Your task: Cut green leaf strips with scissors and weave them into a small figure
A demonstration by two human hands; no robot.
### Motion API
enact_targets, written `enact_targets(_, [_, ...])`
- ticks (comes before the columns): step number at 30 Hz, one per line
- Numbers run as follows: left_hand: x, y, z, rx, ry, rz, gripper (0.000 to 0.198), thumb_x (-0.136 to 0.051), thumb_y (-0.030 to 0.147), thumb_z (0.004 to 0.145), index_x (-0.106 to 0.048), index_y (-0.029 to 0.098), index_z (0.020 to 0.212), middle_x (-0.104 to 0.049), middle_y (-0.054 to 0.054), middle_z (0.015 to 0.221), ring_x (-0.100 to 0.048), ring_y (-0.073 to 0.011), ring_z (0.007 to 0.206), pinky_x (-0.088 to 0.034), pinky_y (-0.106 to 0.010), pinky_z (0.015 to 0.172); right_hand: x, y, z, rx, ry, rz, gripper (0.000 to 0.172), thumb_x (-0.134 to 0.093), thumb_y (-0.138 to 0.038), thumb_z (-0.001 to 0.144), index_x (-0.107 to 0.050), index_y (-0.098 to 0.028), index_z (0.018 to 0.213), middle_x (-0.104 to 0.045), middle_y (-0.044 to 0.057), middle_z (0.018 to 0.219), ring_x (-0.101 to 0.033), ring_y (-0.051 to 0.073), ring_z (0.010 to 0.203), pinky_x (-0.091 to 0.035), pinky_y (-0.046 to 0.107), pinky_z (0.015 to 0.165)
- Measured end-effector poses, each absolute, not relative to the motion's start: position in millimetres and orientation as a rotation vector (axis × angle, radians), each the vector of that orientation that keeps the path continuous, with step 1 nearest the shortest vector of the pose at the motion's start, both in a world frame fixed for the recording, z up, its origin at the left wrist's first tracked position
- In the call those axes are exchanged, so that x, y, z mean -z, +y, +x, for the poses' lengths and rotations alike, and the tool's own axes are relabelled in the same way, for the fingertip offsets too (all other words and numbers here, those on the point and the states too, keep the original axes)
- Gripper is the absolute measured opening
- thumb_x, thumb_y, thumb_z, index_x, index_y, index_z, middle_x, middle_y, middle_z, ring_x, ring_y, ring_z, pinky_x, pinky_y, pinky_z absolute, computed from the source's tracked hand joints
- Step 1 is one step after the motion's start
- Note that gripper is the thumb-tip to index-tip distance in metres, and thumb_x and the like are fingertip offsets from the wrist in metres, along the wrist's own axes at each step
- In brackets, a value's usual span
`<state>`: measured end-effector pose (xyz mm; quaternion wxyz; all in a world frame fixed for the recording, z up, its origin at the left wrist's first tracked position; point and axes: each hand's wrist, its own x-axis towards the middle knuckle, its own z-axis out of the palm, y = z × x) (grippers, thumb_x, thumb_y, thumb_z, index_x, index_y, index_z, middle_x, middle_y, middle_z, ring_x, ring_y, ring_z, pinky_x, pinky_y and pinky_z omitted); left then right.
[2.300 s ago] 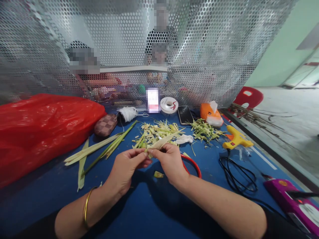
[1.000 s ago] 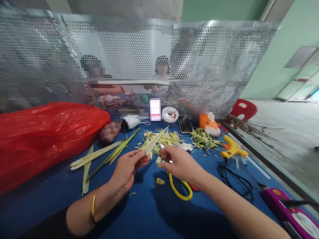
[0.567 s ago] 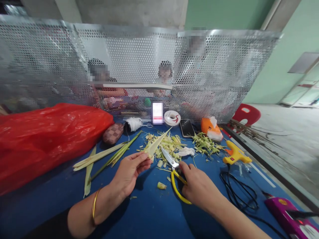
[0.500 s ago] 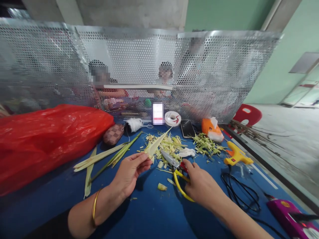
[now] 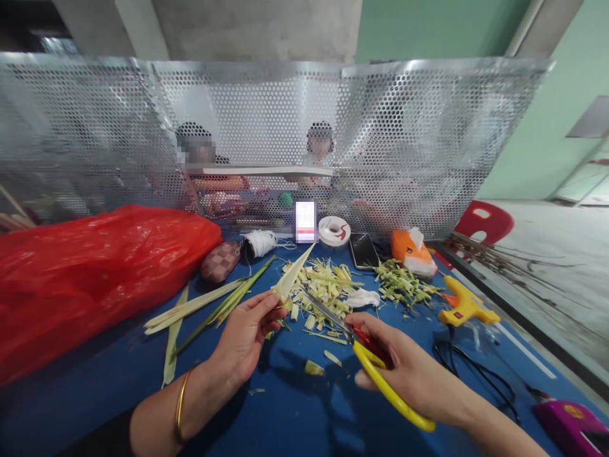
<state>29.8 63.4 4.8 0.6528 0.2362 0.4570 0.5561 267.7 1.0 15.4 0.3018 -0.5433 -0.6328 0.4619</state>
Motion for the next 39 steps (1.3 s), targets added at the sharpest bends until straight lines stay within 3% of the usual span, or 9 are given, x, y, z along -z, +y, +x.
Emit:
enact_targets(3, [-3.6,62.5,31.1,-1.265,1.028,0.54,0.029,-0.085,0.021,0.056,-0.072,0.011,0.079,-0.072,-0.005,0.066,-0.067,-0.0136,0.055,-0.045,-0.018,0.045,-14.1,-2.6,264.2,-1.268,-1.682,-1.43,0.068,-0.074,-0.035,0.065,-0.055,-0.021,0.13,-0.068,0.003,0.093,-0.059,0.029,0.104,-0.05,0.035,0.089])
enact_targets(8, [0.2,57.9,35.2,-1.236,1.042,0.565,0.028,-0.084,0.02,0.056,-0.071,0.01,0.078,-0.072,-0.004,0.066,-0.068,-0.0142,0.055,-0.046,-0.017,0.045,-14.7,-7.7,252.9,-1.371,-1.66,-1.447,0.066,-0.072,-0.036,0.069,-0.052,-0.021,0.13,-0.064,0.004,0.096,-0.053,0.029,0.111,-0.047,0.032,0.086])
enact_targets(16, [4.7,53.8,38.8,-1.22,1.033,0.634,0.019,-0.079,0.014,0.06,-0.067,0.011,0.075,-0.07,-0.002,0.062,-0.068,-0.0127,0.055,-0.048,-0.017,0.049,-15.4,-11.3,242.9,-1.363,-1.667,-1.494,0.058,-0.071,-0.039,0.072,-0.055,-0.021,0.125,-0.057,0.001,0.094,-0.052,0.019,0.084,-0.044,0.028,0.075])
enact_targets(22, [4.4,51.5,40.9,-1.2,1.082,0.628,0.011,-0.075,0.009,0.063,-0.068,0.011,0.071,-0.07,-0.002,0.06,-0.068,-0.0128,0.053,-0.049,-0.017,0.049,-13.9,-11.3,241.3,-1.366,-1.684,-1.502,0.051,-0.068,-0.04,0.075,-0.058,-0.02,0.121,-0.058,0.003,0.097,-0.052,0.02,0.088,-0.044,0.028,0.078])
enact_targets(28, [0.9,49.2,43.1,-1.184,1.103,0.566,0.01,-0.074,0.005,0.064,-0.068,0.01,0.07,-0.07,-0.003,0.059,-0.067,-0.0125,0.053,-0.053,-0.019,0.053,-4.4,-9.5,239.5,-1.387,-1.673,-1.459,0.045,-0.068,-0.041,0.078,-0.061,-0.02,0.117,-0.055,-0.001,0.084,-0.05,0.017,0.078,-0.044,0.027,0.071])
enact_targets(35, [3.3,47.7,44.4,-1.198,1.054,0.5,0.011,-0.074,0.003,0.064,-0.068,0.01,0.07,-0.069,-0.003,0.059,-0.066,-0.0114,0.052,-0.054,-0.019,0.055,0.1,-10.4,236.7,-1.405,-1.602,-1.414,0.053,-0.07,-0.045,0.077,-0.06,-0.02,0.124,-0.064,0.006,0.104,-0.056,0.024,0.1,-0.049,0.033,0.083])
enact_targets(39, [5.9,47.5,44.1,-1.199,1.03,0.48,0.011,-0.074,0.003,0.066,-0.068,0.01,0.071,-0.069,-0.003,0.06,-0.066,-0.0115,0.052,-0.055,-0.02,0.056,0.0,-10.8,236.0,-1.414,-1.582,-1.422,0.05,-0.071,-0.046,0.075,-0.063,-0.02,0.118,-0.066,0.007,0.102,-0.057,0.027,0.103,-0.05,0.036,0.085])
